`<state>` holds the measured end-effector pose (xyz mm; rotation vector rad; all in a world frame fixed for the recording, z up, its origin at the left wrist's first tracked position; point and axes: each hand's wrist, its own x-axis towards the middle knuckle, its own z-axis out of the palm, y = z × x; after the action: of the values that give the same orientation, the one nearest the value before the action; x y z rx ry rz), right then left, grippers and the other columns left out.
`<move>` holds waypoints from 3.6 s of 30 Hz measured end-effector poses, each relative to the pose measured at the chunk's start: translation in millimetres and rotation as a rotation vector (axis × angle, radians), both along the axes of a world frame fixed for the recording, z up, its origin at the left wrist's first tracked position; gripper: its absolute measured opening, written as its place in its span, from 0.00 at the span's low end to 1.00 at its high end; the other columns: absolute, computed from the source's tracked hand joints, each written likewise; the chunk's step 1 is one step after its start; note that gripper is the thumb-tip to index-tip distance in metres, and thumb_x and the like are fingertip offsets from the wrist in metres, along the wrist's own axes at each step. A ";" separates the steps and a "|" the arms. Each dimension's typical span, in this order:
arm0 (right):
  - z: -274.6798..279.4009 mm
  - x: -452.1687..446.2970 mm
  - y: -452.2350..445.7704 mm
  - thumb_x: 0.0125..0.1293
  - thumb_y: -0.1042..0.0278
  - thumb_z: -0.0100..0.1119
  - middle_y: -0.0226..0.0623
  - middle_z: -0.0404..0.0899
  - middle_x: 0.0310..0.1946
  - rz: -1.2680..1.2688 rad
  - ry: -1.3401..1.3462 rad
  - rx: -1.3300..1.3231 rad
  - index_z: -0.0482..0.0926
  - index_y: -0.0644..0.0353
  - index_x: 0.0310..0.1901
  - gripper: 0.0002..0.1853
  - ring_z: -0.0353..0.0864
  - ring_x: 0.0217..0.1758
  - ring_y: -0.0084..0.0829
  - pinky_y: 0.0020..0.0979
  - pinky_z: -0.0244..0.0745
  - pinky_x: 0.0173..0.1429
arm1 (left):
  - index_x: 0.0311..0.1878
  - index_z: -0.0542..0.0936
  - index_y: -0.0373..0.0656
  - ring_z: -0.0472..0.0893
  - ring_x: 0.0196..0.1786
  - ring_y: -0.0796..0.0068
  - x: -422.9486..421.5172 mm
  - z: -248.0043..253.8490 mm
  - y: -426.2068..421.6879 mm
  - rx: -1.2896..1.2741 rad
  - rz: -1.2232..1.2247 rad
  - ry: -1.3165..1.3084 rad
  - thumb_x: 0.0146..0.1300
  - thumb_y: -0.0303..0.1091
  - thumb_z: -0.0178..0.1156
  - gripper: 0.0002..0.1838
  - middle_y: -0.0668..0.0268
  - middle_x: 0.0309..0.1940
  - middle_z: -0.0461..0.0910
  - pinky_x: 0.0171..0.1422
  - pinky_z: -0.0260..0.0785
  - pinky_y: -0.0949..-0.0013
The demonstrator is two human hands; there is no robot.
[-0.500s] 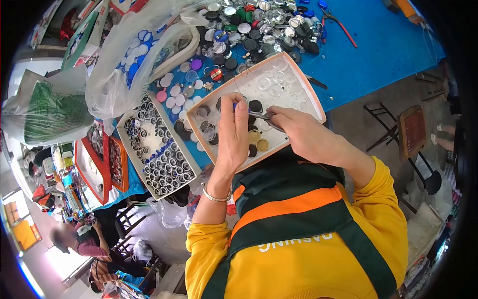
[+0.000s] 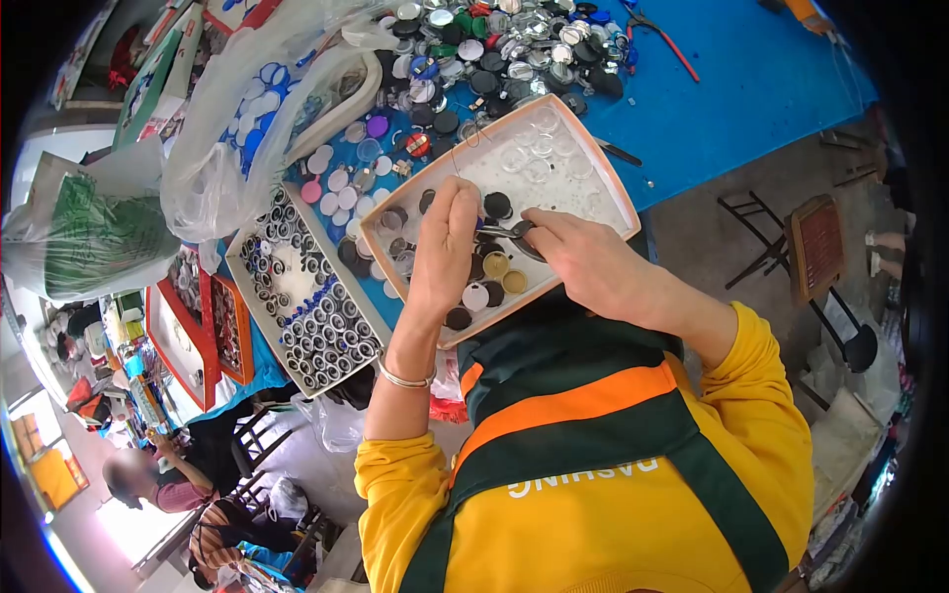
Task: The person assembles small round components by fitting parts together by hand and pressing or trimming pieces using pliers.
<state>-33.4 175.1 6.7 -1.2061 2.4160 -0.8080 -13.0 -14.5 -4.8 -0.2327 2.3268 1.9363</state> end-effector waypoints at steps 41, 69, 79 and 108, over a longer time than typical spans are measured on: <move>-18.4 1.4 -5.6 0.55 0.79 0.43 0.43 0.70 0.22 -0.168 -0.973 -0.243 0.68 0.65 0.30 0.03 0.69 0.26 0.39 0.34 0.65 0.35 | 0.40 0.67 0.49 0.63 0.25 0.81 27.4 -37.3 44.2 0.918 0.561 0.031 0.70 0.45 0.43 0.11 0.68 0.27 0.69 0.31 0.59 0.76; -63.4 -99.6 137.9 0.57 0.70 0.59 0.43 0.71 0.47 -0.663 0.561 0.166 0.71 0.64 0.46 0.16 0.69 0.52 0.44 0.38 0.66 0.55 | 0.57 0.67 0.30 0.75 0.46 0.70 26.9 -34.9 30.4 1.308 0.329 -0.420 0.67 0.31 0.50 0.19 0.52 0.51 0.71 0.55 0.69 0.69; -25.1 -20.7 -6.3 0.45 0.69 0.69 0.39 0.75 0.39 -0.093 0.182 -0.350 0.74 0.62 0.45 0.24 0.75 0.41 0.41 0.34 0.73 0.43 | 0.55 0.69 0.35 0.73 0.49 0.75 29.4 -28.0 56.8 1.276 0.400 -0.314 0.69 0.36 0.47 0.17 0.63 0.47 0.74 0.57 0.64 0.68; -64.9 -91.2 92.8 0.61 0.73 0.53 0.41 0.78 0.34 -0.878 0.094 -0.171 0.79 0.62 0.42 0.09 0.77 0.31 0.31 0.27 0.71 0.38 | 0.56 0.67 0.30 0.78 0.52 0.57 23.5 -23.0 23.7 0.816 0.259 -0.150 0.68 0.23 0.42 0.15 0.48 0.49 0.74 0.56 0.74 0.66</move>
<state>-124.6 267.9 -58.2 -0.1546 2.9997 -1.2120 10.5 9.2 -27.8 -0.5803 1.3032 2.6778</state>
